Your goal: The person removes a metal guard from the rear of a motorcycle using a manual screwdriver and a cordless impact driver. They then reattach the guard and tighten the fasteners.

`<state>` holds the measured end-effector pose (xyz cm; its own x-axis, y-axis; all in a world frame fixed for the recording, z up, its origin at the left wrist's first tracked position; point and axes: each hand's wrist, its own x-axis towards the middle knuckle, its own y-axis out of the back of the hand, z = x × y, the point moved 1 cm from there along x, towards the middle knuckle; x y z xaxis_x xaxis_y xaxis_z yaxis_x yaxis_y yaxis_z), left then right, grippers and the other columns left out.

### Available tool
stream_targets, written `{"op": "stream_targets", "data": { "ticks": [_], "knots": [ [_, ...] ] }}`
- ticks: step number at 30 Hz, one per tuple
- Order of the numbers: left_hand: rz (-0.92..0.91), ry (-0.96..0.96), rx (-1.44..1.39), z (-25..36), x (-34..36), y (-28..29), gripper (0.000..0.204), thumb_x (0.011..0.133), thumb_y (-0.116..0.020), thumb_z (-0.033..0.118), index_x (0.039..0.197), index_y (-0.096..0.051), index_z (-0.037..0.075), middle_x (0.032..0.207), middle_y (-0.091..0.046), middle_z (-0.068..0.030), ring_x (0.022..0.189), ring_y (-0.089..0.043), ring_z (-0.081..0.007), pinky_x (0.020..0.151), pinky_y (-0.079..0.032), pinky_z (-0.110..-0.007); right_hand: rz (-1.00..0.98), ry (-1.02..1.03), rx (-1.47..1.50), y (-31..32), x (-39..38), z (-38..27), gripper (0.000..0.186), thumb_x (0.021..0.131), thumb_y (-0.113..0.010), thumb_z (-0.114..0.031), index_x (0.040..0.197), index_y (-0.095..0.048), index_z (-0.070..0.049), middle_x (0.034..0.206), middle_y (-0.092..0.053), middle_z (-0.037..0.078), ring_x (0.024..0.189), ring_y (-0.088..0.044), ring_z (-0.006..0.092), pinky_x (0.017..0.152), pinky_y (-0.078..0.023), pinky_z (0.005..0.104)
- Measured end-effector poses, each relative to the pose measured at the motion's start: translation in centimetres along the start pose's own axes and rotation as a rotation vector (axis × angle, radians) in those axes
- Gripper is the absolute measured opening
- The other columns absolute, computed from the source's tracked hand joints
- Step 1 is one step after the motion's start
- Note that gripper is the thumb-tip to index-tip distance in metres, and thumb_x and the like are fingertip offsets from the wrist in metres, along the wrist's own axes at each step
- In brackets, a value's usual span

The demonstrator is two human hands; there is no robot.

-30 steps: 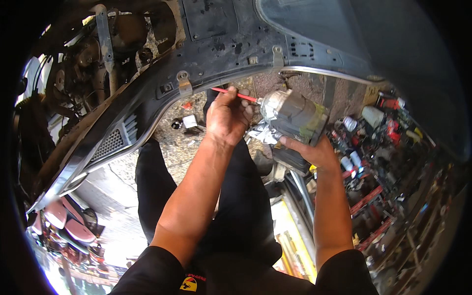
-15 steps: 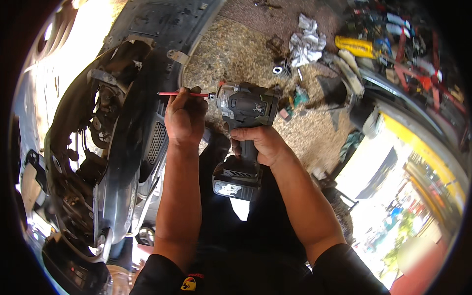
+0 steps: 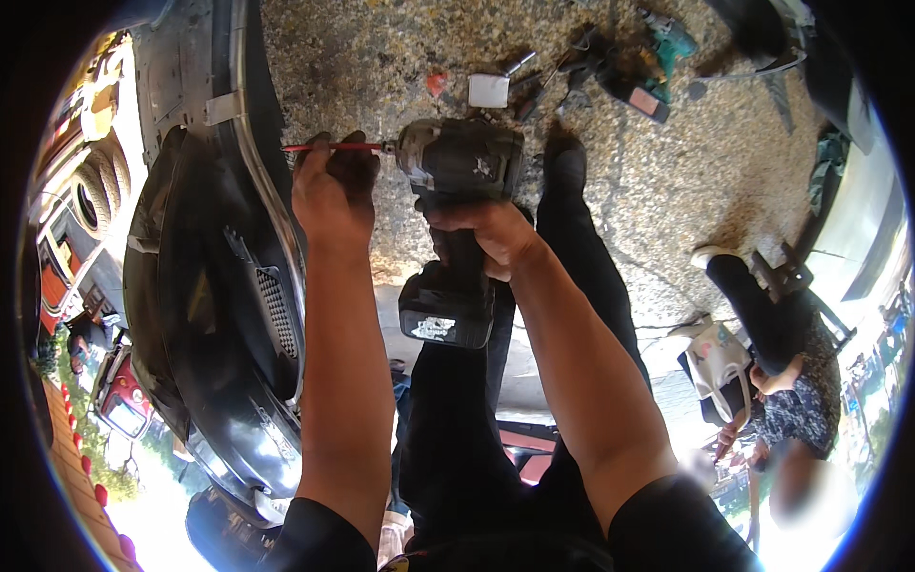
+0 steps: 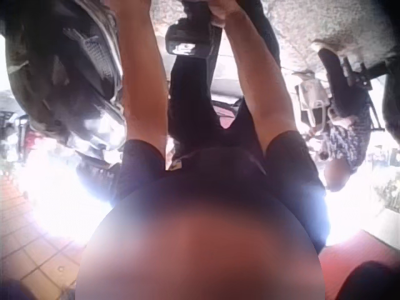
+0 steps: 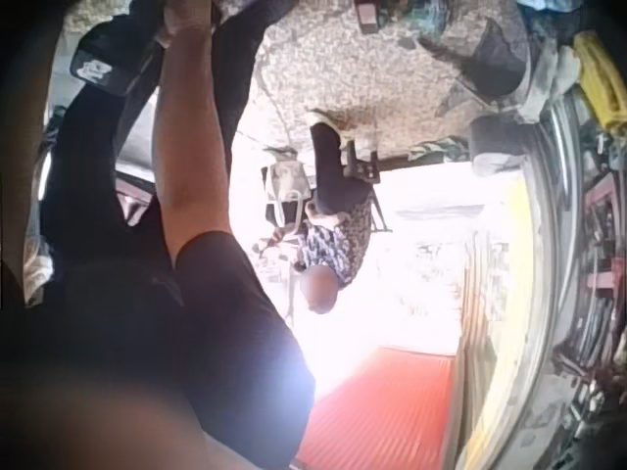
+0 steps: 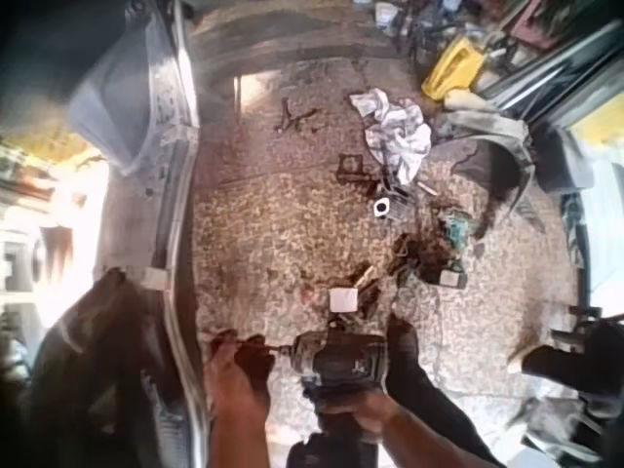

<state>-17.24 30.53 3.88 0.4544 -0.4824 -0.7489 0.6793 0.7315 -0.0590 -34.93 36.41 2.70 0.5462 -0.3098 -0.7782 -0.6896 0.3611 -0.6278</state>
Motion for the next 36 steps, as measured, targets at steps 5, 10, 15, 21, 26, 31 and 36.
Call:
{"op": "stream_targets", "data": {
  "ticks": [5,10,15,21,26,31,36],
  "knots": [
    [0.060,-0.026,-0.012,-1.8,4.3,1.4,0.016,0.089,-0.053,0.010,0.103,-0.058,0.004,0.094,-0.066,-0.0150,0.087,-0.062,-0.0304,0.080,-0.050,-0.046,-0.044,-0.023,0.027,2.2,4.3,0.6,0.022,0.072,-0.076,-0.012,0.090,-0.063,-0.007,0.070,-0.059,0.004,0.057,-0.057,0.0161,0.053,-0.048,0.0306],
    [0.113,-0.071,0.043,-2.9,6.7,1.8,0.016,0.086,-0.054,0.007,0.101,-0.056,0.002,0.096,-0.060,-0.0143,0.088,-0.058,-0.0296,0.082,-0.050,-0.046,-0.114,-0.065,0.006,4.0,7.6,0.9,0.031,0.074,-0.075,-0.012,0.102,-0.066,-0.004,0.076,-0.060,0.002,0.066,-0.055,0.0139,0.062,-0.049,0.0309],
    [0.075,-0.119,-0.007,-3.1,11.3,1.5,0.017,0.081,-0.052,0.003,0.097,-0.054,0.001,0.095,-0.057,-0.0143,0.089,-0.056,-0.0304,0.082,-0.050,-0.046,-0.170,-0.096,0.099,4.6,12.6,1.1,0.029,0.074,-0.077,-0.017,0.097,-0.065,-0.006,0.071,-0.059,0.003,0.062,-0.056,0.0155,0.060,-0.049,0.0314],
    [0.179,-0.180,-0.008,-2.7,14.6,2.0,0.022,0.077,-0.052,-0.003,0.098,-0.052,0.003,0.095,-0.057,-0.0139,0.090,-0.056,-0.0291,0.081,-0.051,-0.047,-0.240,-0.078,0.106,4.4,17.0,0.9,0.021,0.073,-0.077,-0.017,0.088,-0.066,-0.008,0.072,-0.060,0.005,0.061,-0.058,0.0184,0.057,-0.050,0.0332],
    [0.174,-0.169,-0.052,-2.3,15.4,2.8,0.022,0.078,-0.053,-0.003,0.098,-0.052,0.006,0.093,-0.057,-0.0135,0.089,-0.056,-0.0287,0.078,-0.051,-0.047,-0.245,-0.088,0.069,4.4,18.2,0.8,0.027,0.077,-0.073,-0.014,0.100,-0.067,-0.002,0.074,-0.060,0.003,0.065,-0.056,0.0138,0.060,-0.048,0.0313],
    [0.130,-0.152,-0.017,-2.2,15.6,3.3,0.023,0.077,-0.055,-0.001,0.098,-0.053,0.008,0.091,-0.059,-0.0133,0.088,-0.057,-0.0287,0.075,-0.050,-0.045,-0.235,-0.136,0.062,4.6,18.5,0.6,0.022,0.074,-0.076,-0.019,0.091,-0.068,-0.007,0.073,-0.062,0.005,0.063,-0.059,0.0174,0.060,-0.050,0.0335],
    [0.089,-0.175,-0.007,-2.2,15.5,3.4,0.023,0.077,-0.057,0.001,0.099,-0.053,0.008,0.092,-0.059,-0.0141,0.087,-0.057,-0.0294,0.073,-0.050,-0.044,-0.253,-0.116,0.091,4.7,18.4,0.5,0.023,0.073,-0.075,-0.018,0.092,-0.069,-0.006,0.076,-0.063,0.004,0.067,-0.059,0.0167,0.060,-0.050,0.0337]
  ]
}}
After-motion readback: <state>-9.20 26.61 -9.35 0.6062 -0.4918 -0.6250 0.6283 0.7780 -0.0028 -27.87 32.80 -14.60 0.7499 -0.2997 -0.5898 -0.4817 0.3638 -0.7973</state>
